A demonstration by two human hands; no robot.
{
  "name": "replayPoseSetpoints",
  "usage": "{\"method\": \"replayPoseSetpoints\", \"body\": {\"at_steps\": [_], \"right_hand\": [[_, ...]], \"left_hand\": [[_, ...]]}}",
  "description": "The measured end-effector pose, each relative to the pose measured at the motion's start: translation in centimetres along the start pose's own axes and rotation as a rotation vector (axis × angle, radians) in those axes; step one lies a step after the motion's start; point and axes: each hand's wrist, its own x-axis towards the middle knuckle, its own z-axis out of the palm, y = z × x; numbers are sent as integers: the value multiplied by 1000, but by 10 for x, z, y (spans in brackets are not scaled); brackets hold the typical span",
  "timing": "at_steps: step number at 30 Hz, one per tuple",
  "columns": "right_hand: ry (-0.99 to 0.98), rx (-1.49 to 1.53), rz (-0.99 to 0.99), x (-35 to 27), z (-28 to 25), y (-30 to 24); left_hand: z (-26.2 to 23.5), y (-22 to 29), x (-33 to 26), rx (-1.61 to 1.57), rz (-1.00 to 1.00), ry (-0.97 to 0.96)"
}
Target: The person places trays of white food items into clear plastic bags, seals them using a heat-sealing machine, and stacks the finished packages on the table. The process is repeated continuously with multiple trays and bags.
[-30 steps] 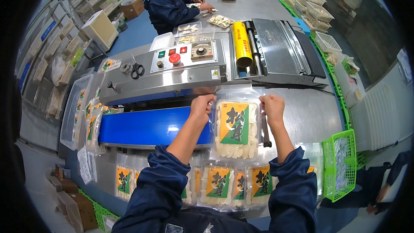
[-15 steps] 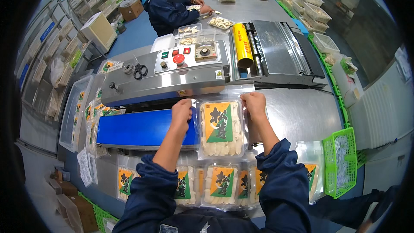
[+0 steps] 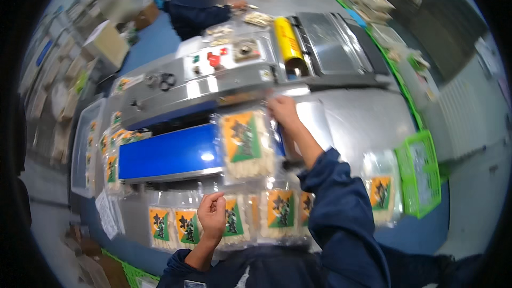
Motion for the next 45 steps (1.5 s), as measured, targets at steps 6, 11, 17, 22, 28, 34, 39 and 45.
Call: {"method": "replayPoseSetpoints", "body": {"at_steps": [6,11,17,22,28,34,39,45], "right_hand": [[-167,-21,91,-87,-59,-34],[660,-738,7,-137,-287,91],[570,-119,617,-203,-394,174],[442,103,691,-210,-388,139],[443,-64,459,-197,-331,9],[269,-369,103,-172,-225,-56],[132,-240,-46,-149,-184,-105],[-35,-16,151,-111,-154,-100]], "left_hand": [[19,-3,-36,62,-51,-289],[29,-9,-40,137,-33,-397],[56,-5,-41,96,-101,-465],[74,11,-36,173,-20,-528],[115,25,-19,-97,-225,-744],[156,46,21,-211,-355,-938],[145,57,54,-290,-283,-880],[128,66,79,-481,-307,-667]]}}
